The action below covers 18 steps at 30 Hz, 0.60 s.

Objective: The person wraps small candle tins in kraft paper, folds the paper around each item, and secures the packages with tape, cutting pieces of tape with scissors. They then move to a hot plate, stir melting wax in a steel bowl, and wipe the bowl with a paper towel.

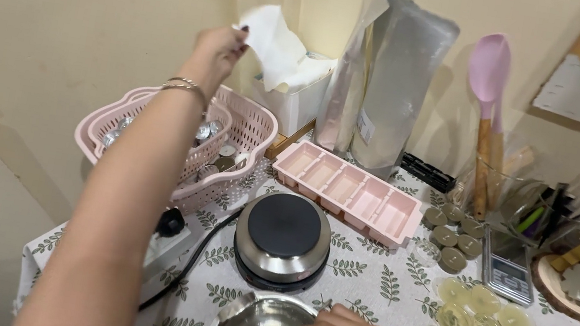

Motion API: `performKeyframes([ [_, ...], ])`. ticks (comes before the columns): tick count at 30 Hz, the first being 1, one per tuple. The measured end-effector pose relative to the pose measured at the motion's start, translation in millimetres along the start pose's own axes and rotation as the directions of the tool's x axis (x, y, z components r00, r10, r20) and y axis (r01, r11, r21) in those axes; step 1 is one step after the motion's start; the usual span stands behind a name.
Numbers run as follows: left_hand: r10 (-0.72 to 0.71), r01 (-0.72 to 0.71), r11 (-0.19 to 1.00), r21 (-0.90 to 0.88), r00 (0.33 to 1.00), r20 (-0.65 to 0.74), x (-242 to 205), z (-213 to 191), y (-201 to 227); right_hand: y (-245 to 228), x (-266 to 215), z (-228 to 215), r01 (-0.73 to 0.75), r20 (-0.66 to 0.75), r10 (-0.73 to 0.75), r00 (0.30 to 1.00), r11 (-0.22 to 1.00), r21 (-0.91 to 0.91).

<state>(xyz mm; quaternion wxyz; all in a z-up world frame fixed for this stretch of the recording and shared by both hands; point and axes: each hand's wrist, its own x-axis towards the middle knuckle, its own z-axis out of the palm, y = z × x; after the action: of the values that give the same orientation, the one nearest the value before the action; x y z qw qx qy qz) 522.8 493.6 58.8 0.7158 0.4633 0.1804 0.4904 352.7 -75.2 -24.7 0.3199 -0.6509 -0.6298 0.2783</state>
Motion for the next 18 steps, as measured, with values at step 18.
performKeyframes([
  [18, -0.157, -0.262, 0.906, 0.331, 0.520, 0.839, -634, -55, 190, -130, -129, 26, 0.101, -0.601, -0.106, 0.792, 0.994, -0.042],
])
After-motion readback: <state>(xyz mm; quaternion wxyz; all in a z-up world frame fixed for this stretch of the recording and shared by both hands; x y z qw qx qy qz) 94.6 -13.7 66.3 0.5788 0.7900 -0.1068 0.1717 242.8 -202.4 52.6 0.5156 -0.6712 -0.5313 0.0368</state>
